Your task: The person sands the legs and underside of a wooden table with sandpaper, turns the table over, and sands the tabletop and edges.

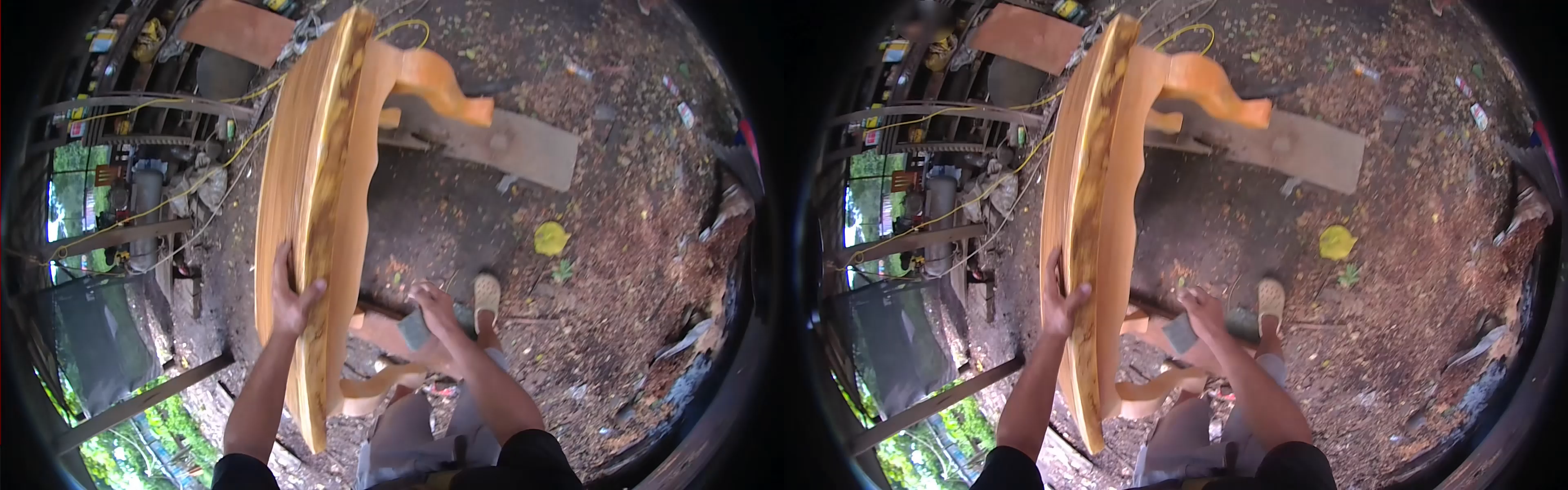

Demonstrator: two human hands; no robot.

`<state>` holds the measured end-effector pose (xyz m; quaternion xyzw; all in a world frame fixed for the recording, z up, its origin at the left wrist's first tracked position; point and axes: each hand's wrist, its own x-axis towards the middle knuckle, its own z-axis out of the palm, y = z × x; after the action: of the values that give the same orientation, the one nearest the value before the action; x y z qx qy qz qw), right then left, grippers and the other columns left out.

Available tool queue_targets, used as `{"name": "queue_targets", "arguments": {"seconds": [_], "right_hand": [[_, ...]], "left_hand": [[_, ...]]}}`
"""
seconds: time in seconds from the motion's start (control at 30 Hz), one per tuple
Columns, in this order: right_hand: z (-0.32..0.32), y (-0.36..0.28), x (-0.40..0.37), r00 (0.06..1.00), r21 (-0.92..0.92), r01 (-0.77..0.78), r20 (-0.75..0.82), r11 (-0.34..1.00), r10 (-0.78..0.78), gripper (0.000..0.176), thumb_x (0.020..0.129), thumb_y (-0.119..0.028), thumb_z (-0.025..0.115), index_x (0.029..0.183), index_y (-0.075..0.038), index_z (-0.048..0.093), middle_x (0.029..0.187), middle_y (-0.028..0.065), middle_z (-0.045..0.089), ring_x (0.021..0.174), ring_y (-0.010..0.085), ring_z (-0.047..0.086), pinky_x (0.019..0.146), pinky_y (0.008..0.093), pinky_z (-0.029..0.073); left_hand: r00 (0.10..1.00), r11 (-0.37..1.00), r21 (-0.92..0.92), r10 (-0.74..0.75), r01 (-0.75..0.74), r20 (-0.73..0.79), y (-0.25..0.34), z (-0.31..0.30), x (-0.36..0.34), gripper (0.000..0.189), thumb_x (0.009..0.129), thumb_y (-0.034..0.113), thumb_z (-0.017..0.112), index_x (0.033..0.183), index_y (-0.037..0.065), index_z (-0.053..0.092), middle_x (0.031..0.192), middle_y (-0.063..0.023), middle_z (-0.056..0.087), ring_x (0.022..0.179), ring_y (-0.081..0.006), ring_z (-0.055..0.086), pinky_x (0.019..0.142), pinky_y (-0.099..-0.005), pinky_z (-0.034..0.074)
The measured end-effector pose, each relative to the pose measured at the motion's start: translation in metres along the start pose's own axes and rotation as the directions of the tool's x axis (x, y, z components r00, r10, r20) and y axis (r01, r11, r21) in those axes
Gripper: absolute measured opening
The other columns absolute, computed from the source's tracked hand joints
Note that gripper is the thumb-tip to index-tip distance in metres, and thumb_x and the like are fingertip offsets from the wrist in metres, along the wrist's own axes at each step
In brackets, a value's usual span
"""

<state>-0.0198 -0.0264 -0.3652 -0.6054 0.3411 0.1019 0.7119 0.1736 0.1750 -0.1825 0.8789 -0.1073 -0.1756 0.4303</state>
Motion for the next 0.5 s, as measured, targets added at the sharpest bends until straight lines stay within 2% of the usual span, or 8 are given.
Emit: {"name": "queue_targets", "arguments": {"seconds": [0.03, 0.13, 0.23, 0.27, 0.37, 0.47, 0.5], "right_hand": [[-0.007, -0.034, 0.016, 0.999, -0.031, -0.04, 0.018, 0.999, 0.041, 0.036, 0.098, -0.037, 0.068, 0.11, -0.004, 0.075, 0.098, 0.0181, 0.078, 0.097, 0.0281, 0.076, 0.088, 0.0391, 0.055], [-0.009, -0.085, 0.065, 0.992, 0.154, 0.027, 0.118, 0.988, -0.046, 0.041, 0.099, -0.042, 0.068, 0.115, -0.004, 0.074, 0.105, 0.0175, 0.079, 0.107, 0.029, 0.075, 0.092, 0.0376, 0.055], [-0.017, -0.154, 0.083, 0.987, -0.05, 0.149, 0.069, 0.988, -0.145, 0.041, 0.098, -0.041, 0.069, 0.118, -0.005, 0.074, 0.108, 0.0173, 0.079, 0.11, 0.0282, 0.075, 0.094, 0.0376, 0.056], [-0.015, -0.168, 0.087, 0.984, -0.084, 0.176, 0.023, 0.981, -0.174, 0.041, 0.098, -0.041, 0.069, 0.114, -0.003, 0.075, 0.107, 0.0177, 0.079, 0.106, 0.0302, 0.075, 0.092, 0.0398, 0.056], [-0.02, -0.186, 0.108, 0.99, 0.066, 0.075, 0.116, 0.995, -0.082, 0.042, 0.099, -0.043, 0.068, 0.109, -0.003, 0.076, 0.105, 0.0194, 0.078, 0.103, 0.0341, 0.074, 0.09, 0.0418, 0.055], [-0.034, -0.189, 0.115, 1.0, -0.003, 0.0, 0.002, 1.0, 0.0, 0.048, 0.101, -0.049, 0.064, 0.104, -0.003, 0.076, 0.101, 0.0199, 0.077, 0.099, 0.0351, 0.072, 0.09, 0.0437, 0.053], [-0.039, -0.186, 0.118, 0.999, -0.021, -0.016, -0.033, 1.0, 0.015, 0.045, 0.1, -0.047, 0.066, 0.104, -0.003, 0.077, 0.098, 0.0157, 0.077, 0.096, 0.0301, 0.071, 0.089, 0.041, 0.052]], "left_hand": [[1.0, 0.999, 0.032, -0.007, 0.007, -0.018, -0.003, 0.001, 0.001, 0.104, 0.078, 0.029, 0.087, 0.163, -0.003, 0.035, 0.164, -0.0256, 0.041, 0.154, -0.0382, 0.038, 0.129, -0.0473, 0.028], [0.998, 0.993, 0.111, -0.045, 0.05, -0.045, -0.004, 0.002, 0.002, 0.111, 0.073, 0.036, 0.087, 0.164, -0.001, 0.035, 0.168, -0.0287, 0.034, 0.158, -0.0423, 0.031, 0.13, -0.0493, 0.026], [0.998, 0.965, 0.256, -0.055, 0.064, -0.042, 0.005, 0.001, 0.001, 0.115, 0.07, 0.039, 0.086, 0.165, 0.0, 0.035, 0.17, -0.0296, 0.032, 0.159, -0.044, 0.029, 0.131, -0.0509, 0.025], [0.998, 0.964, 0.26, -0.05, 0.059, -0.041, 0.009, 0.001, 0.002, 0.114, 0.07, 0.038, 0.086, 0.165, 0.001, 0.035, 0.17, -0.0297, 0.032, 0.16, -0.0438, 0.028, 0.131, -0.0512, 0.025], [0.997, 0.938, 0.336, -0.071, 0.081, -0.041, 0.019, -0.002, 0.003, 0.115, 0.069, 0.037, 0.086, 0.165, 0.001, 0.034, 0.17, -0.0299, 0.032, 0.16, -0.0442, 0.027, 0.131, -0.0509, 0.025], [0.997, 0.933, 0.351, -0.063, 0.072, -0.035, 0.017, -0.004, 0.002, 0.116, 0.069, 0.036, 0.087, 0.166, 0.002, 0.033, 0.171, -0.0293, 0.03, 0.161, -0.0437, 0.026, 0.132, -0.0506, 0.023], [0.998, 0.931, 0.358, -0.06, 0.068, -0.033, 0.018, -0.005, 0.003, 0.116, 0.069, 0.036, 0.087, 0.166, 0.002, 0.033, 0.171, -0.0291, 0.029, 0.161, -0.0435, 0.025, 0.132, -0.0506, 0.023]]}}
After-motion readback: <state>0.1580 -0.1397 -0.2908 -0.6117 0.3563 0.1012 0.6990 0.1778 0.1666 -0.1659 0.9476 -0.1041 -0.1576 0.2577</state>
